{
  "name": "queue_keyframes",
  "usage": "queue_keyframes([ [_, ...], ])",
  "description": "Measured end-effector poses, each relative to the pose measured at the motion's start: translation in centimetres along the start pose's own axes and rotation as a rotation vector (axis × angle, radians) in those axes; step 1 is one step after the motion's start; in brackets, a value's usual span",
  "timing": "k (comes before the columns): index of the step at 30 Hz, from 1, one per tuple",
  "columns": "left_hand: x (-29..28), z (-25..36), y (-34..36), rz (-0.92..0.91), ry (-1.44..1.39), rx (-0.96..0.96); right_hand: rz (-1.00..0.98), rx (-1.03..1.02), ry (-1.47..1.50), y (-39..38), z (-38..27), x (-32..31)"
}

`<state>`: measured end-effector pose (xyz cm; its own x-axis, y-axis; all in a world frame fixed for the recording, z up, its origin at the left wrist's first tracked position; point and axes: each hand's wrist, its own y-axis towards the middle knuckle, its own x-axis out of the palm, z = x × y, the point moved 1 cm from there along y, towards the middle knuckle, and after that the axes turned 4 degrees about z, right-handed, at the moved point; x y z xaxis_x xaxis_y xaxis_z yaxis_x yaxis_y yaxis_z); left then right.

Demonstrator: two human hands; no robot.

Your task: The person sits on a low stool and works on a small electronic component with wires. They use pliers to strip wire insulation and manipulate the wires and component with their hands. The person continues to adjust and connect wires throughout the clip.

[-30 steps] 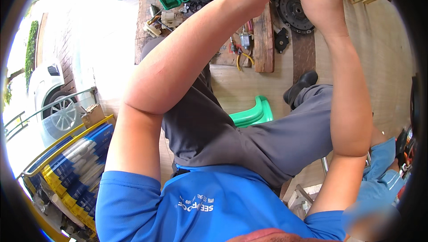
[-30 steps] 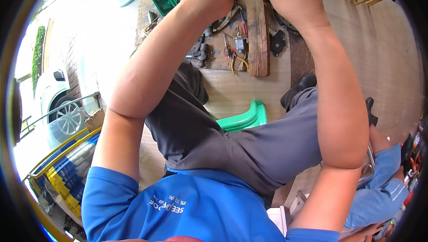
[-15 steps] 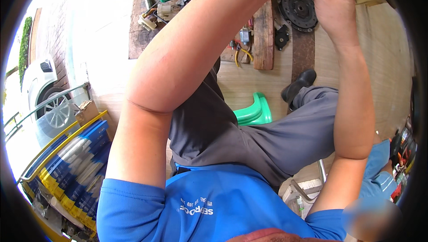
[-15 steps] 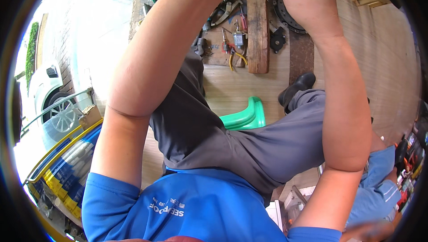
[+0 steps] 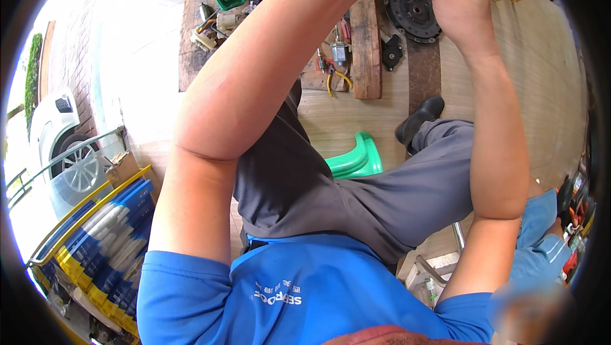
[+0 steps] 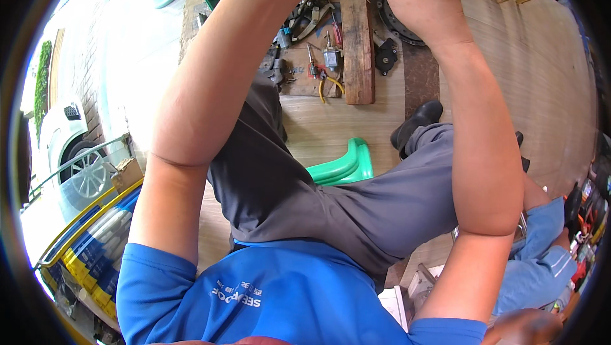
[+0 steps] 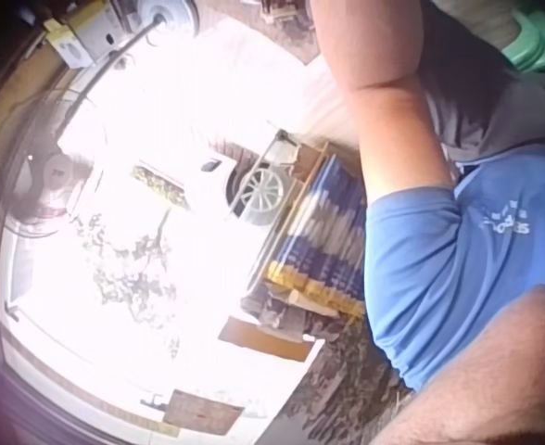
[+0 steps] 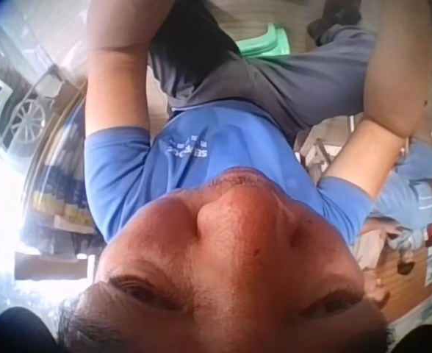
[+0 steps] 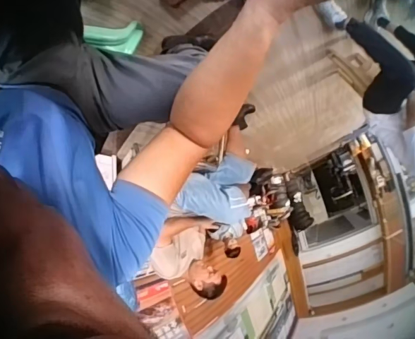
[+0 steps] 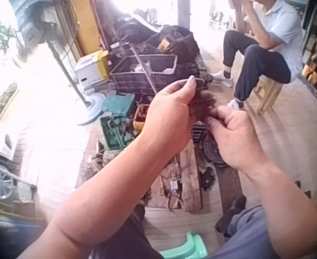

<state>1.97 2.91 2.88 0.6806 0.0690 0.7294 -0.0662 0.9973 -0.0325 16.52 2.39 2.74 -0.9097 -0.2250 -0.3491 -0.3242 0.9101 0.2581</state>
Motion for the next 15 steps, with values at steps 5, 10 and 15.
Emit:
queue_keyframes([
  [5,-0.4,0.2,0.3,-0.06,-0.003,-0.018,0.074,-0.1,-0.034,-0.9,-0.5,1.1],
  [10,-0.1,0.9,0.2,-0.126,0.002,0.027,-0.011,0.03,-0.046,-0.9,-0.4,-0.2],
  [15,0.2,0.5,-0.3,-0.113,0.02,-0.004,0.016,0.001,-0.04,-1.2,-0.5,-0.6],
])
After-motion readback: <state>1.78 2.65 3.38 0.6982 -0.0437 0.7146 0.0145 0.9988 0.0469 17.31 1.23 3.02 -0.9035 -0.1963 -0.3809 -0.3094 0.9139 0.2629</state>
